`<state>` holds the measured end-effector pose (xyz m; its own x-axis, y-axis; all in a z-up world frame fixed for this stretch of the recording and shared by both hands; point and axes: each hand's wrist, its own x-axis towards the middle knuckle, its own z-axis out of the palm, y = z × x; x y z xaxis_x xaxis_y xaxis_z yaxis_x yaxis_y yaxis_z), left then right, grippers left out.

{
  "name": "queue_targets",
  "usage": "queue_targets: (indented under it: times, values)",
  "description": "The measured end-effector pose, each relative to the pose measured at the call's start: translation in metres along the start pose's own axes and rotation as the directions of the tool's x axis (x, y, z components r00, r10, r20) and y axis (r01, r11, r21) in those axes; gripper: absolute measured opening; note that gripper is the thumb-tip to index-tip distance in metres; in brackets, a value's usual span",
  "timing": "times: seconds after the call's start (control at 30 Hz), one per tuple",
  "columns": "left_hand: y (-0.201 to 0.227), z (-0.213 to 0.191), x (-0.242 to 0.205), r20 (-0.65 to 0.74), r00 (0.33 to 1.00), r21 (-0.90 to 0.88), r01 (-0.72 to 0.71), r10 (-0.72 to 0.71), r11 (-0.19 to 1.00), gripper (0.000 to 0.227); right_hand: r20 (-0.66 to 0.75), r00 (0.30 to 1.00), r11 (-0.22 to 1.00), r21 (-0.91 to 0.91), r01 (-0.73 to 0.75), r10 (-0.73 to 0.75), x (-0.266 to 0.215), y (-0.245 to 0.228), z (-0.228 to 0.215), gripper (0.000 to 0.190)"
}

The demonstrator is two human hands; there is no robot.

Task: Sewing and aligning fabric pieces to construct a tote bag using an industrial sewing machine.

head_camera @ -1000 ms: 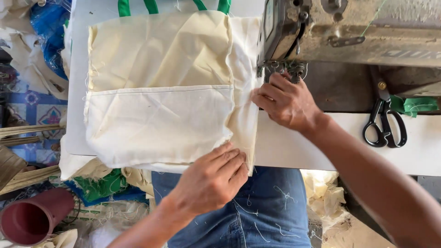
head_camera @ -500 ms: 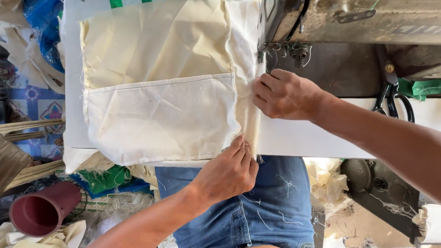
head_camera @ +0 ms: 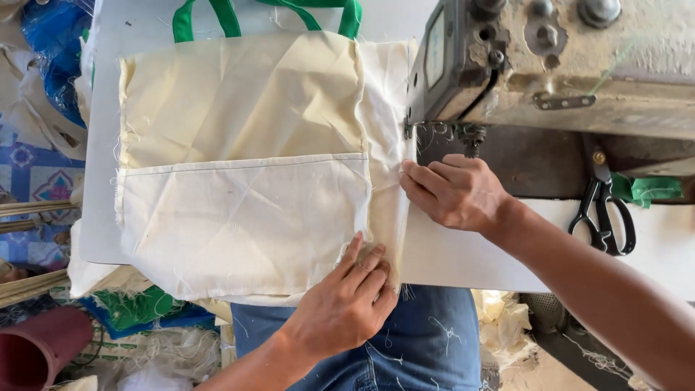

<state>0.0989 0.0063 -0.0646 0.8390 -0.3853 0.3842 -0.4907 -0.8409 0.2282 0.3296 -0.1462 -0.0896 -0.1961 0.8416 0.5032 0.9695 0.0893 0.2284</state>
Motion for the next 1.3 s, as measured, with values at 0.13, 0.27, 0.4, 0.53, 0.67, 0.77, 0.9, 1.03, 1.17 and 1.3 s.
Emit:
queue_targets:
  times: [0.13,0.27,0.4,0.53,0.67,0.77,0.9,1.03,1.17,1.3]
  values:
    - [-0.016,0.007,0.01,0.018,0.999,0.035,-0.027,0.026,0.999,0.017,-0.004,0.999,0.985,-0.165,-0.039,0.038,-0.014,0.011,0.013,0.009]
    - [-0.019,0.007,0.015,-0.004,0.999,0.06,-0.046,0.047,0.997,0.018,0.015,0.999,0.982,-0.184,0.039,-0.036,-0.015,0.019,0.017,0.012]
    - [-0.02,-0.001,0.018,0.005,0.999,0.022,-0.033,0.033,0.999,0.021,0.001,0.997,0.974,-0.211,0.077,-0.078,-0.006,0.027,0.015,0.009]
    - [-0.016,-0.013,0.019,-0.058,0.983,-0.34,0.142,-0.172,0.93,0.009,0.11,0.99,0.988,-0.117,0.099,-0.086,0.001,0.027,0.009,0.015]
    - [-0.017,-0.018,0.014,-0.149,0.948,-0.454,0.188,-0.283,0.871,0.008,0.159,0.983,0.986,-0.154,-0.063,0.088,-0.001,0.017,0.01,0.012]
    - [-0.012,0.012,0.006,-0.121,0.988,-0.242,0.067,-0.099,0.968,0.008,0.066,0.997,0.958,-0.287,-0.024,0.045,0.003,0.016,0.005,0.013]
    - [-0.018,0.02,0.012,-0.024,1.0,-0.086,-0.005,0.003,0.996,0.014,0.038,0.998,0.971,-0.231,0.055,-0.048,-0.004,0.028,0.019,0.025]
    - [-0.021,0.024,0.011,0.093,0.994,-0.058,-0.05,0.055,0.997,0.011,0.173,0.971,0.948,-0.245,0.202,-0.162,-0.004,0.026,0.027,0.029]
    - [-0.026,0.026,0.005,0.095,0.995,-0.189,0.014,0.004,0.982,0.017,0.524,0.846,0.986,-0.164,-0.015,0.1,0.006,0.013,-0.007,0.039]
    - [-0.024,0.036,0.0,-0.073,0.987,-0.268,0.119,-0.143,0.956,0.005,0.083,0.939,0.941,0.036,-0.336,0.333,-0.016,0.004,-0.018,0.019]
